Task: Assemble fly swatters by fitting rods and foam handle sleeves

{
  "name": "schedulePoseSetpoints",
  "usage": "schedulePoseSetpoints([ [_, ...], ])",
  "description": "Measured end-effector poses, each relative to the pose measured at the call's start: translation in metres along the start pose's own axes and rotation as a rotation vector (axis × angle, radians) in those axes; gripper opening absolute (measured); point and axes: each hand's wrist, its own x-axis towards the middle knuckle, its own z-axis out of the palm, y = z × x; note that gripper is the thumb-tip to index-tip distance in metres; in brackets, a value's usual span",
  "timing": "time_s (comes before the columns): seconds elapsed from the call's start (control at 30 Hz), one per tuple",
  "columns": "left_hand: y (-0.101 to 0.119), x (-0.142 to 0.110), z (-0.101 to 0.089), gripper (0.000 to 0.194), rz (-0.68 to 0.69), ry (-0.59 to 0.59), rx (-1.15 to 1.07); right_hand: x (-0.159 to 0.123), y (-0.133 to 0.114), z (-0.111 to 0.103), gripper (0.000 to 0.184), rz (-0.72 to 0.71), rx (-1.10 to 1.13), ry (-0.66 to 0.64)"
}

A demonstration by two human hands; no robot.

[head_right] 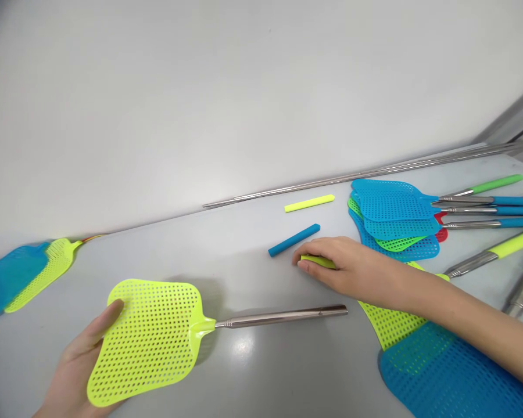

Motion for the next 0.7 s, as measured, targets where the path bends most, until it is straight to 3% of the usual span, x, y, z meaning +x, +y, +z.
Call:
schedulePoseSetpoints([
  [0.4, 0.002, 0.009, -0.019, 0.019, 0.040, -0.029, 0.095, 0.003, 0.001, 0.001, 0.026, 0.035, -0.073, 0.030],
  [0.7, -0.002, 0.004, 0.001, 0.018, 0.049, 0.086, 0.151, 0.004, 0.003, 0.002, 0.026, 0.044, -0.100, 0.050],
])
